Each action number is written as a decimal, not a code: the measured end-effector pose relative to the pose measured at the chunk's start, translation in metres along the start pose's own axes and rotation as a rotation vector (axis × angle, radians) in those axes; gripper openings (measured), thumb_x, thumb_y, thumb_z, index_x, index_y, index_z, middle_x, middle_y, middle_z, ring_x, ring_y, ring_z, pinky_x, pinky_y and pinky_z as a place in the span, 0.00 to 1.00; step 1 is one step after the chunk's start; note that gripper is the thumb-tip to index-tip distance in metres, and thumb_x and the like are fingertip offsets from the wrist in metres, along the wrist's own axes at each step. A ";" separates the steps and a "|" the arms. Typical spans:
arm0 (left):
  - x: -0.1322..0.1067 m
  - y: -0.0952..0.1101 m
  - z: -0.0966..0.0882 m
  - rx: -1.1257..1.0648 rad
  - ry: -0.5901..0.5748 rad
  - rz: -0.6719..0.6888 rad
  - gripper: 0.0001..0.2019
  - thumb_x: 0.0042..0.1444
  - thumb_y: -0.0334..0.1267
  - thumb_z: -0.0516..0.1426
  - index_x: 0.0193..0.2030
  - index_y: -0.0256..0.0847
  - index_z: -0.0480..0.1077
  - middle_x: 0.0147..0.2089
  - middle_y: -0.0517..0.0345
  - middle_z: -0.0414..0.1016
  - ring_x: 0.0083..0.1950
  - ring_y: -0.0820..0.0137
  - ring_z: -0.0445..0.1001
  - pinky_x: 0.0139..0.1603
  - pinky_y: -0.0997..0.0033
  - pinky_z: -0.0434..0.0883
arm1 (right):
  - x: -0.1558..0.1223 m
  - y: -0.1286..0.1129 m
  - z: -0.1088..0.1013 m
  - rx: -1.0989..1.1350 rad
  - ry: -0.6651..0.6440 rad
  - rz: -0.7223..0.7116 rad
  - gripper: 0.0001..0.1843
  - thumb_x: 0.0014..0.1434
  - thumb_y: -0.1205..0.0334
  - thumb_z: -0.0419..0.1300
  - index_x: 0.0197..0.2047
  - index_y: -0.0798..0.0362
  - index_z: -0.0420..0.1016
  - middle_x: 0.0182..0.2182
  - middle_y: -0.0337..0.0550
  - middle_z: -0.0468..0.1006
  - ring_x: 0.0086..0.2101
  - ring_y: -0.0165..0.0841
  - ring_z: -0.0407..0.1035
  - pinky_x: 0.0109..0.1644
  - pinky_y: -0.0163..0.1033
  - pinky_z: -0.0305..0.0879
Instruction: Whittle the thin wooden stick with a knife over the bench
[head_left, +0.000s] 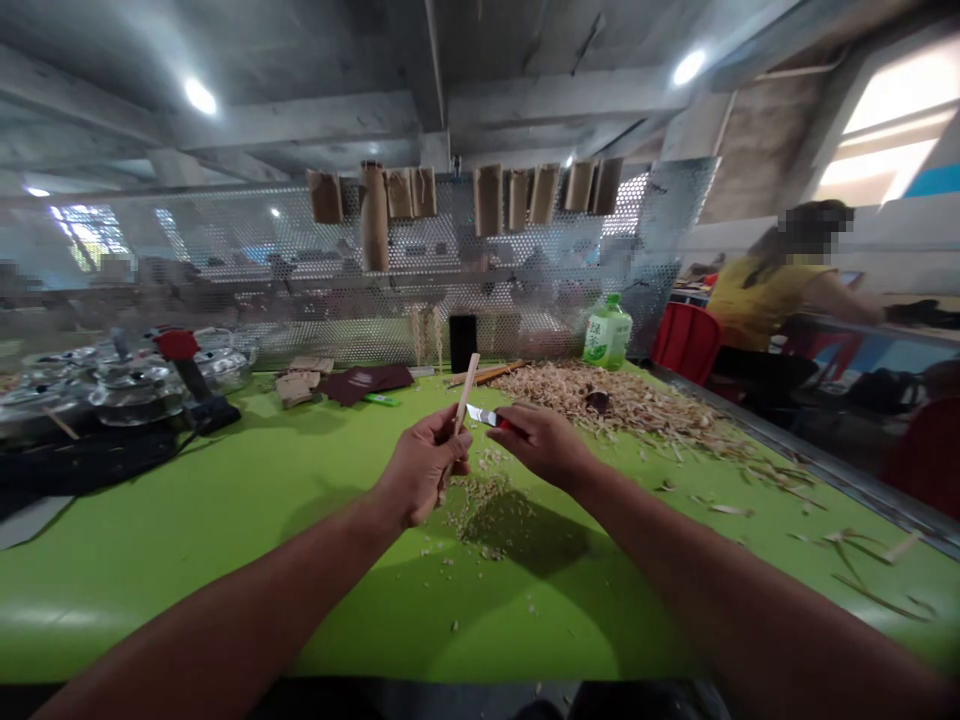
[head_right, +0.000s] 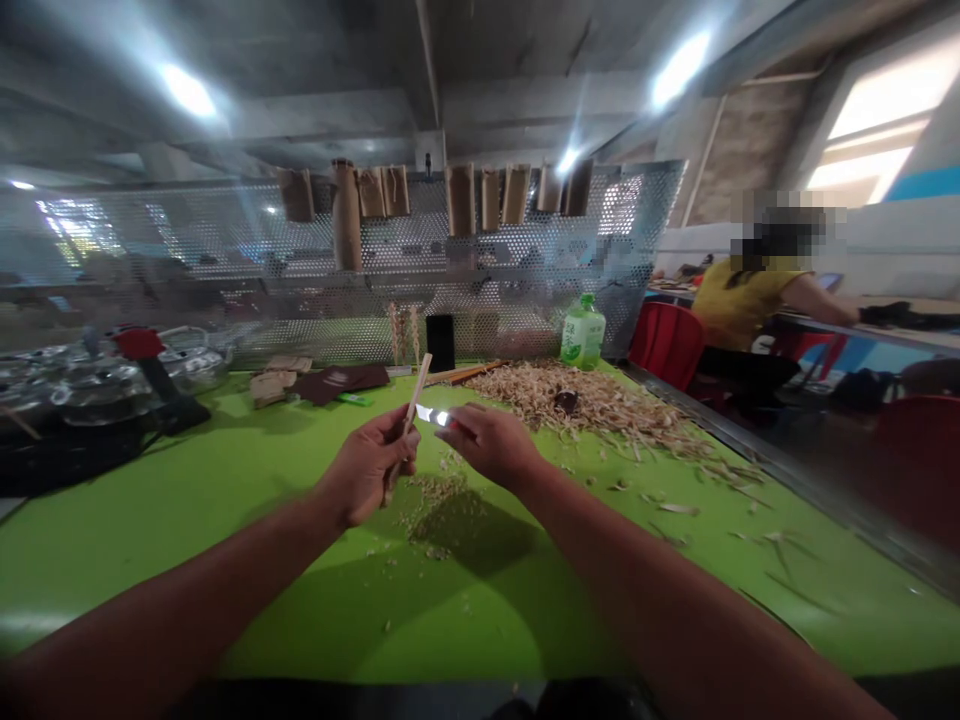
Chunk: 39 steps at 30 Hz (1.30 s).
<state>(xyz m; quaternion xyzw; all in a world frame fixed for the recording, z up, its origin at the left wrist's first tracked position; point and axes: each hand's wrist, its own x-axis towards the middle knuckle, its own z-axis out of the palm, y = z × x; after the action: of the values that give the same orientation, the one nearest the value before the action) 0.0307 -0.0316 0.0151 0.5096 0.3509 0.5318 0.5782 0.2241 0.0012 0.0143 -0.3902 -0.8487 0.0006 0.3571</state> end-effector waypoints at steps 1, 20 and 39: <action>0.000 0.000 0.001 -0.020 0.000 0.005 0.24 0.47 0.33 0.65 0.54 0.41 0.71 0.32 0.63 0.68 0.26 0.80 0.66 0.24 0.79 0.66 | -0.001 -0.001 0.000 -0.002 -0.006 -0.010 0.16 0.63 0.51 0.52 0.31 0.53 0.70 0.26 0.40 0.69 0.26 0.28 0.59 0.30 0.35 0.49; -0.005 0.005 0.003 0.002 -0.081 -0.011 0.16 0.51 0.38 0.62 0.47 0.38 0.72 0.26 0.66 0.59 0.22 0.82 0.54 0.18 0.83 0.51 | 0.000 -0.006 0.000 -0.135 0.023 0.002 0.17 0.63 0.49 0.51 0.34 0.52 0.71 0.29 0.41 0.71 0.25 0.28 0.58 0.28 0.35 0.45; -0.004 -0.001 0.001 0.033 -0.035 -0.015 0.26 0.52 0.35 0.61 0.60 0.38 0.67 0.31 0.61 0.68 0.24 0.81 0.61 0.22 0.79 0.62 | 0.009 0.041 -0.029 0.036 0.294 0.282 0.19 0.61 0.50 0.51 0.26 0.54 0.67 0.20 0.37 0.64 0.23 0.27 0.56 0.28 0.36 0.47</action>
<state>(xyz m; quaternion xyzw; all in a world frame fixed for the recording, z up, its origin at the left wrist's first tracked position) 0.0311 -0.0358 0.0135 0.5255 0.3532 0.5127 0.5798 0.2652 0.0279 0.0296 -0.4947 -0.7242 0.0089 0.4804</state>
